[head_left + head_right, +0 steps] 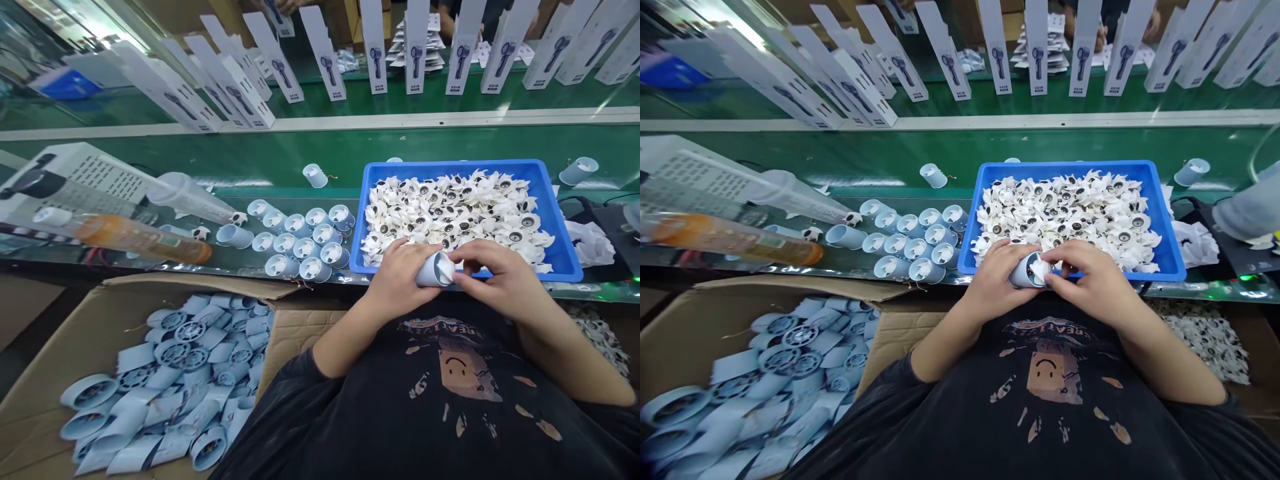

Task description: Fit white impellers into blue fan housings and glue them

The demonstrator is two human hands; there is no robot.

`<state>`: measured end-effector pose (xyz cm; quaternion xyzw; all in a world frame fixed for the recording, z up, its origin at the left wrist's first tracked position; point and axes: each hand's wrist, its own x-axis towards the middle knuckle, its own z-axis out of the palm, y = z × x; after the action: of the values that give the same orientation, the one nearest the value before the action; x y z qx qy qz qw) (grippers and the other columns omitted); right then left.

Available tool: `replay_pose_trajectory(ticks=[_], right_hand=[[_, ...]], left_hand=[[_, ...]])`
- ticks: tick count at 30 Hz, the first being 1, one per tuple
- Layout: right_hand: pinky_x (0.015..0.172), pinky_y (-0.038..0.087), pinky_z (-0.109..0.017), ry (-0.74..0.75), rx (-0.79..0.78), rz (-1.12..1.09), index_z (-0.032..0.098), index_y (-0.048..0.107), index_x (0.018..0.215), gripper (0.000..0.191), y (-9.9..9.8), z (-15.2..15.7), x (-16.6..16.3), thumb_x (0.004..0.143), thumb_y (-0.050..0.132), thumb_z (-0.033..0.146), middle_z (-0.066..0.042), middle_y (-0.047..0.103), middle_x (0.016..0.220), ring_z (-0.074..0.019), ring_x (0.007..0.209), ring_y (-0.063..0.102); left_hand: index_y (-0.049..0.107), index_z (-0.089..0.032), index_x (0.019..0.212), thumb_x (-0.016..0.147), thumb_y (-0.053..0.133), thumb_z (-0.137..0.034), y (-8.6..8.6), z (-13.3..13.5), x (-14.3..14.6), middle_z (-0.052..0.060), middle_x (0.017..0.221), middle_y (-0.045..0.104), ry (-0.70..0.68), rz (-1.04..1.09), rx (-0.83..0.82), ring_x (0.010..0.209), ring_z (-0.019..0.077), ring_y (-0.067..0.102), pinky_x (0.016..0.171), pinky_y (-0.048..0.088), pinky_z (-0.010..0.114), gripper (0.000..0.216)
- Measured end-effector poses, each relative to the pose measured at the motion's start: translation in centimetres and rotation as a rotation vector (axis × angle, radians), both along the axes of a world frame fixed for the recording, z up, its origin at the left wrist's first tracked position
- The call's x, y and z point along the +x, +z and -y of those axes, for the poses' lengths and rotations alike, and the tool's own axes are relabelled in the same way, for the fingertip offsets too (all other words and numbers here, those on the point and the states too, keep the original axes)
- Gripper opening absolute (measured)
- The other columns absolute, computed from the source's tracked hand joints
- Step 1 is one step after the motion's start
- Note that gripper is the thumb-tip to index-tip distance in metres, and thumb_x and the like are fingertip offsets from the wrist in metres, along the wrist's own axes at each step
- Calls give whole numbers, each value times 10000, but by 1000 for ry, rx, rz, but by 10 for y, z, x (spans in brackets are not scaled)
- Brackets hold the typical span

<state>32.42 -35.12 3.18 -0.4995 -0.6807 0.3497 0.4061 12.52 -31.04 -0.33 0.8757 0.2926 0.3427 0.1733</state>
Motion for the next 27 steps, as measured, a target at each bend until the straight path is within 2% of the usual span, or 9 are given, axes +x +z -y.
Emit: replay_pose_trajectory(ticks=[2,4,7,10,16,20,22,25,27], right_hand=[[689,460,-287,29,240,260,196,726,937,114,3,-3,-5,845,663,219,-56,587,870,-142,736,554],[633,451,-273,62,438,425,166,726,914,115,2,-9,-11,890,626,217,-55,541,816,-146,723,544],[566,433,-249,102,513,421,137,722,882,131,0,-19,-18,901,632,231,-38,493,756,-126,657,518],[544,423,-234,109,532,384,140,714,880,140,1,-25,-23,908,632,250,-27,486,744,-111,631,514],[553,425,-227,102,509,349,161,677,794,204,-3,-30,-30,933,600,289,-18,502,738,-99,628,525],[606,459,-225,136,465,270,192,710,911,184,-4,-28,-25,939,594,332,-25,517,774,-105,684,554],[606,469,-220,228,376,236,244,724,941,181,-2,-20,-15,947,579,353,-28,520,793,-105,699,560],[572,488,-223,350,201,172,336,722,1001,173,-7,-3,10,947,562,372,-37,530,806,-114,691,571],[554,505,-258,258,155,166,384,706,1059,198,-18,7,28,939,550,379,-65,554,811,-148,696,590]], left_hand=[[541,-207,1215,831,636,-292,-7,0,1,72,1158,720,-1,44,63,1068,219,677,1076,426,444,405],[535,-203,1215,833,622,-250,-13,0,2,70,1133,725,36,118,139,1066,208,680,1043,471,420,394],[532,-188,1206,830,618,-219,-16,3,1,82,1117,724,137,200,195,1059,205,682,1008,513,408,387],[530,-184,1206,842,596,-209,-10,6,-1,87,1122,720,200,207,219,1058,208,681,1014,517,423,371],[549,-167,1166,837,559,-154,2,4,-2,71,1056,728,192,182,258,1014,189,686,971,529,373,330],[529,-166,1212,856,611,-231,0,3,-11,75,1087,728,135,146,256,1023,182,683,1003,505,362,371],[512,-183,1255,857,644,-278,3,-2,-23,74,1134,713,130,101,241,1054,189,670,1050,471,389,430],[540,-225,1273,810,720,-414,17,-30,-54,97,1283,612,294,78,219,1188,244,588,1067,447,443,532],[583,-250,1254,734,771,-515,30,-67,-83,97,1294,560,505,49,143,1208,287,549,1038,460,461,613]])
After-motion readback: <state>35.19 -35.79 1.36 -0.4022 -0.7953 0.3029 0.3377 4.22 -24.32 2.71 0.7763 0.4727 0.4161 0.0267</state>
